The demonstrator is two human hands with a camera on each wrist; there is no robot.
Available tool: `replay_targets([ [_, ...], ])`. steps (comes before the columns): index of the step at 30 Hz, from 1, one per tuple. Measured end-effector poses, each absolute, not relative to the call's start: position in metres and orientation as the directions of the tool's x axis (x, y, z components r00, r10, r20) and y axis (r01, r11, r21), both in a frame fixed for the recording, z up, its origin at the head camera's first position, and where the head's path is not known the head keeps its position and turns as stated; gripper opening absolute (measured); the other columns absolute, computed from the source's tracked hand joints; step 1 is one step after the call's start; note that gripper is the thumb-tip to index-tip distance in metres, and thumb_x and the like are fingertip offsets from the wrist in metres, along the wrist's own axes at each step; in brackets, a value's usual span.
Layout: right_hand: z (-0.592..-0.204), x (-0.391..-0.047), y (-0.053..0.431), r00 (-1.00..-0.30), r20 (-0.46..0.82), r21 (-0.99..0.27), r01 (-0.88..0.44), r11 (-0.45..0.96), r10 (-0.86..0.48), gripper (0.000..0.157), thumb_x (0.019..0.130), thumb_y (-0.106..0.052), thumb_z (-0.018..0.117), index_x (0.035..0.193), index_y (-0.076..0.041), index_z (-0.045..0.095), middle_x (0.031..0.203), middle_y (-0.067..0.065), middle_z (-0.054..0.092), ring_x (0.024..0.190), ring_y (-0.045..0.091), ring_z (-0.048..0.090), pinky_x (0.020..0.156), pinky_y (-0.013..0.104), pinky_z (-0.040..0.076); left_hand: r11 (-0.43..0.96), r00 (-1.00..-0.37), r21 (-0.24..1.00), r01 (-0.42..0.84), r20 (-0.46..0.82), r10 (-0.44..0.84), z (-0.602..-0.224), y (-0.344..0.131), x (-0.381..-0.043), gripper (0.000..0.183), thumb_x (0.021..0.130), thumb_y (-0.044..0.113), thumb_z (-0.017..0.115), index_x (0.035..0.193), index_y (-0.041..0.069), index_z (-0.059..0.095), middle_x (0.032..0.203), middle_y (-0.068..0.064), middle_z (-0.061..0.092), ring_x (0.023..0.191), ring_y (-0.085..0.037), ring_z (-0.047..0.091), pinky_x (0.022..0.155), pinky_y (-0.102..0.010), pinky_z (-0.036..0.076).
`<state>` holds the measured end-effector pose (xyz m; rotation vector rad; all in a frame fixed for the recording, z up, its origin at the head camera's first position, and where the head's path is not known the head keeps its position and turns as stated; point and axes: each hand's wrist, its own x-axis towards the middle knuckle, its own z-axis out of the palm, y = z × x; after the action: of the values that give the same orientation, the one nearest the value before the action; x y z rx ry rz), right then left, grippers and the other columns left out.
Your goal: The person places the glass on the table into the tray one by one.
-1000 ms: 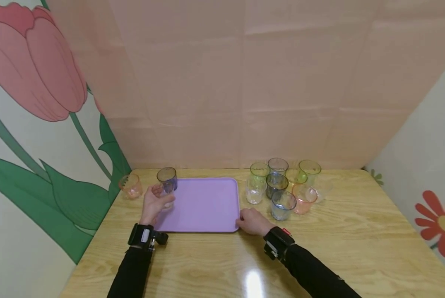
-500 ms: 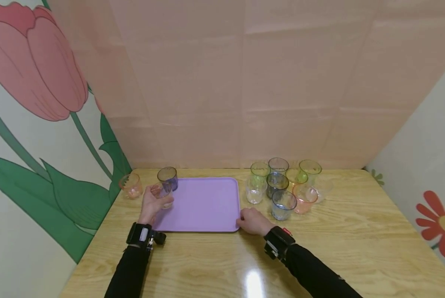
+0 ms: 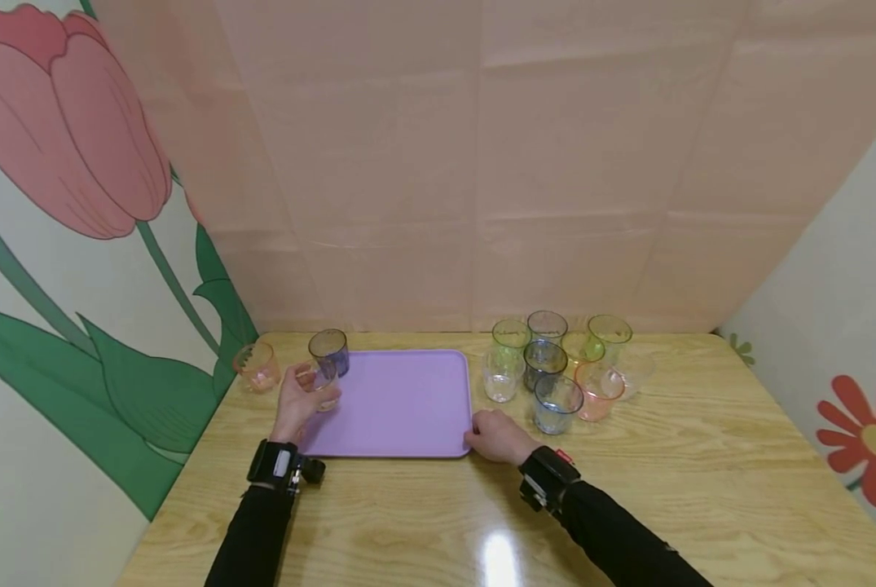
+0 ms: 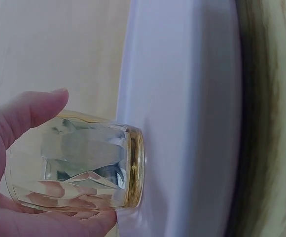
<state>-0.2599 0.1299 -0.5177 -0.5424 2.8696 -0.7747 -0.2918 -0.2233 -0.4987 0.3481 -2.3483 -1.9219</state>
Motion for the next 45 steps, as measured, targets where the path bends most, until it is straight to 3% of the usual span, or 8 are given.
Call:
replay_targets([
  [6,-0.518,-0.26,0.129,-0.929,-0.017,-0.506,-0.31,0.805,-0.369,0.028,0.086,-0.012,0.067,0.062,-0.013,0.053,0.058,-0.004,0.048,0.055,0.014,0.045,0.053,0.031,0.035,0.166,-0.97,0.979,-0.118,-0.078,-0.229,-0.499,-0.224,-0.292,0.086,0.081,-0.001,0.079,0.15,-0.005,0.027,0.147,-0.033,0.035,0.138,-0.045,0.035,0.108,-0.053,0.038],
  [15,-0.518,-0.261,0.129,-0.931,-0.04,-0.516,-0.292,0.805,-0.363,0.027,0.087,-0.012,0.067,0.064,-0.013,0.053,0.059,-0.004,0.048,0.055,0.014,0.045,0.054,0.03,0.035,0.153,-0.972,0.984,-0.092,-0.056,-0.227,-0.496,-0.223,-0.289,0.093,0.082,0.003,0.08,0.152,-0.003,0.02,0.146,-0.033,0.035,0.133,-0.043,0.039,0.097,-0.042,0.042],
  [21,-0.518,-0.261,0.13,-0.933,-0.044,-0.51,-0.287,0.811,-0.358,0.026,0.088,-0.013,0.067,0.065,-0.012,0.054,0.059,-0.004,0.048,0.055,0.015,0.045,0.054,0.03,0.036,0.162,-0.957,0.986,-0.051,-0.002,-0.291,-0.49,-0.224,-0.288,0.092,0.083,0.011,0.083,0.152,-0.002,0.024,0.147,-0.032,0.036,0.141,-0.043,0.033,0.114,-0.05,0.03],
  [24,-0.517,-0.26,0.129,-0.932,-0.035,-0.51,-0.294,0.809,-0.361,0.027,0.087,-0.013,0.067,0.064,-0.013,0.054,0.059,-0.004,0.048,0.054,0.014,0.045,0.053,0.03,0.035,0.144,-0.933,0.989,-0.031,0.023,-0.358,-0.488,-0.225,-0.288,0.087,0.085,0.019,0.082,0.15,-0.001,0.028,0.145,-0.03,0.038,0.139,-0.041,0.035,0.114,-0.05,0.029],
  [29,-0.518,-0.259,0.129,-0.929,-0.017,-0.507,-0.311,0.804,-0.369,0.027,0.087,-0.012,0.067,0.063,-0.013,0.053,0.058,-0.004,0.048,0.054,0.014,0.045,0.053,0.03,0.036,0.052,-0.874,0.998,0.022,0.044,-0.484,-0.485,-0.23,-0.289,0.08,0.089,0.029,0.079,0.148,-0.001,0.035,0.139,-0.025,0.043,0.131,-0.036,0.041,0.107,-0.044,0.033],
  [34,-0.517,-0.26,0.129,-0.93,-0.029,-0.515,-0.3,0.803,-0.366,0.027,0.087,-0.012,0.067,0.064,-0.013,0.054,0.059,-0.004,0.048,0.055,0.014,0.045,0.054,0.03,0.036,-0.009,-0.815,0.996,0.087,0.066,-0.575,-0.483,-0.239,-0.29,0.07,0.092,0.031,0.075,0.142,-0.005,0.041,0.124,-0.013,0.048,0.112,-0.019,0.045,0.096,-0.032,0.037],
  [38,-0.515,-0.26,0.13,-0.93,-0.033,-0.52,-0.297,0.801,-0.367,0.025,0.088,-0.014,0.066,0.065,-0.012,0.055,0.059,-0.004,0.048,0.055,0.014,0.045,0.054,0.029,0.036,-0.051,-0.767,0.99,0.134,0.071,-0.638,-0.482,-0.246,-0.288,0.067,0.091,0.025,0.076,0.138,-0.008,0.042,0.116,-0.007,0.047,0.102,-0.012,0.045,0.091,-0.026,0.039],
  [45,-0.515,-0.258,0.13,-0.931,-0.041,-0.53,-0.286,0.798,-0.361,0.025,0.088,-0.013,0.066,0.065,-0.012,0.056,0.059,-0.004,0.05,0.055,0.014,0.047,0.054,0.03,0.037,-0.067,-0.731,0.993,0.102,0.029,-0.682,-0.483,-0.255,-0.289,0.067,0.083,0.006,0.082,0.133,-0.004,0.038,0.115,-0.007,0.039,0.101,-0.013,0.039,0.085,-0.026,0.037],
])
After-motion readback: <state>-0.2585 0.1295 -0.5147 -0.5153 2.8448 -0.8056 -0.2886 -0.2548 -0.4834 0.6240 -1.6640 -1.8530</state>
